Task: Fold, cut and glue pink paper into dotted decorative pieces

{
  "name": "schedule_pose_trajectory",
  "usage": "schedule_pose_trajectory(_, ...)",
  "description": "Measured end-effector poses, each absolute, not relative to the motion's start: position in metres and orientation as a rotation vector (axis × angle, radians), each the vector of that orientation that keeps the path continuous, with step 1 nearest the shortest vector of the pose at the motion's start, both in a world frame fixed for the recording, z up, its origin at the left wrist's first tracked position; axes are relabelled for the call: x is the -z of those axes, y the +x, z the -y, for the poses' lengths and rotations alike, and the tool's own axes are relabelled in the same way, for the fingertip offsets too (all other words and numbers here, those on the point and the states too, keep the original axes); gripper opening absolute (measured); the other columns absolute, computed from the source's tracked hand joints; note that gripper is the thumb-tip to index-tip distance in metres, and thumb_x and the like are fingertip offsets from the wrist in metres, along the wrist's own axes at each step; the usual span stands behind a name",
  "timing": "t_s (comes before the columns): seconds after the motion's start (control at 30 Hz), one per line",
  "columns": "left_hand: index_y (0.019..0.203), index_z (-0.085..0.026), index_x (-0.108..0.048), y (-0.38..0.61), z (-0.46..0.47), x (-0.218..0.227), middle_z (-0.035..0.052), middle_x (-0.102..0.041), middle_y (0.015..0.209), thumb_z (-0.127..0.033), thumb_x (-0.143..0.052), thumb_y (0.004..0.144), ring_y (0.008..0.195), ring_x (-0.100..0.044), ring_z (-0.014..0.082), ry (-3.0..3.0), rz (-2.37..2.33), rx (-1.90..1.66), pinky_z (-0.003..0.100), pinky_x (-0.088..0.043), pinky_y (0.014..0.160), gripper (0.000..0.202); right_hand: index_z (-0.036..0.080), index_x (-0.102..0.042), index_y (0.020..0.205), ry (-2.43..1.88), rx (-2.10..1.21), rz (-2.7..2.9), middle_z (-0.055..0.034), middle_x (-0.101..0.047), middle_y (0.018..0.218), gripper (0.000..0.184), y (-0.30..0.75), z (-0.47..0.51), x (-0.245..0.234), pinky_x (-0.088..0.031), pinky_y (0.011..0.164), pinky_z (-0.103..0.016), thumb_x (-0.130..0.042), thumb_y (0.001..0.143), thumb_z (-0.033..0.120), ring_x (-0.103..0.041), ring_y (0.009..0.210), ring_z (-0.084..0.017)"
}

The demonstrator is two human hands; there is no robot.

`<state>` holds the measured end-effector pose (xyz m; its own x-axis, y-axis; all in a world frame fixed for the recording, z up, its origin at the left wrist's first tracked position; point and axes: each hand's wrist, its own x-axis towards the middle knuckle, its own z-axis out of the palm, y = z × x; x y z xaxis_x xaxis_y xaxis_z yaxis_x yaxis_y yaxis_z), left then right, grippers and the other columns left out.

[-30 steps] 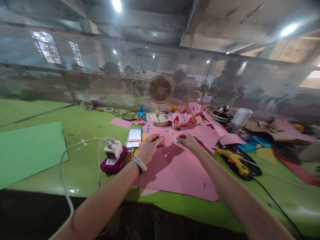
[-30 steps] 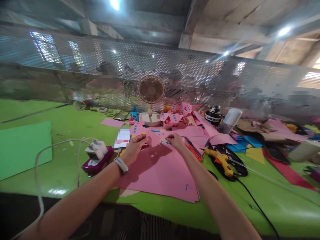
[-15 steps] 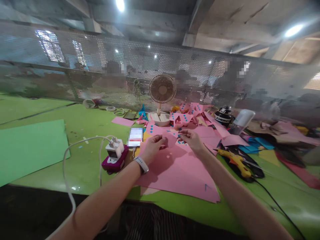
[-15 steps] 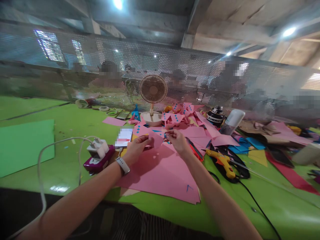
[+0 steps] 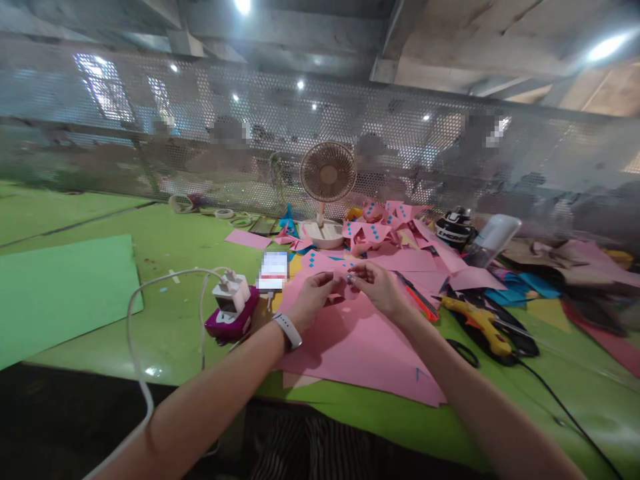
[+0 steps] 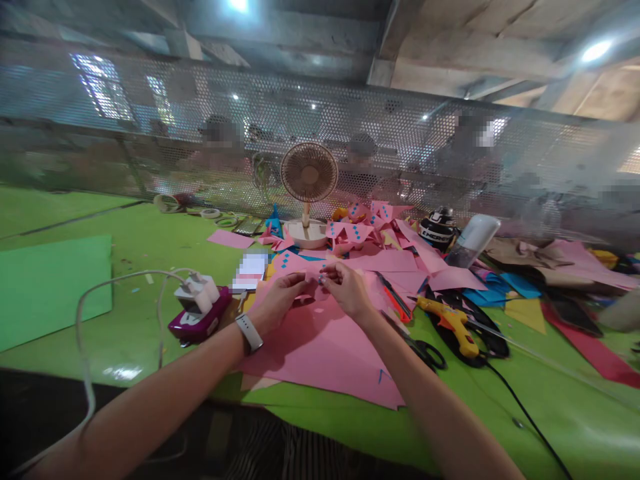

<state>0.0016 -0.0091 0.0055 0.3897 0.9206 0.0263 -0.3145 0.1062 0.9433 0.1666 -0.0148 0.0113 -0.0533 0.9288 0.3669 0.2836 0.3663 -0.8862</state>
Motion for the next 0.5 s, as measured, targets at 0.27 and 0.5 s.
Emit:
schedule_pose_trajectory(0.27,0.078,-0.015,-0.061,0.0022,0.0113,-0.0068,0.0042,-0.063,0.079,-0.035,-0.075,0.066,0.074,-0.06,0.0148,1.091,-0.72,-1.025,0.03,-0.05,0.07,0.027,0.016,-0.062,0.092,-1.088,-0.813,1.587,-0.0027,-0.067,0.075,0.025,0.1703,0.0168,-0.0095,-0.051,0.063,-0.028,-0.062,0.071,0.03,-0.062,0.064,-0.014)
schedule_pose_trajectory(0.5,0.081,-0.014,-0.062,0.0009,0.0121,-0.0067,0.0065,-0.065,0.084,-0.037,-0.073,0.069,0.078,-0.062,0.0162,1.12,-0.685,-1.012,0.031,-0.05,0.072,0.028,0.015,-0.066,0.092,-1.163,-0.707,1.624,-0.0024,-0.068,0.072,0.023,0.1693,0.0215,-0.0131,-0.05,0.064,-0.028,-0.055,0.075,0.026,-0.063,0.062,-0.014)
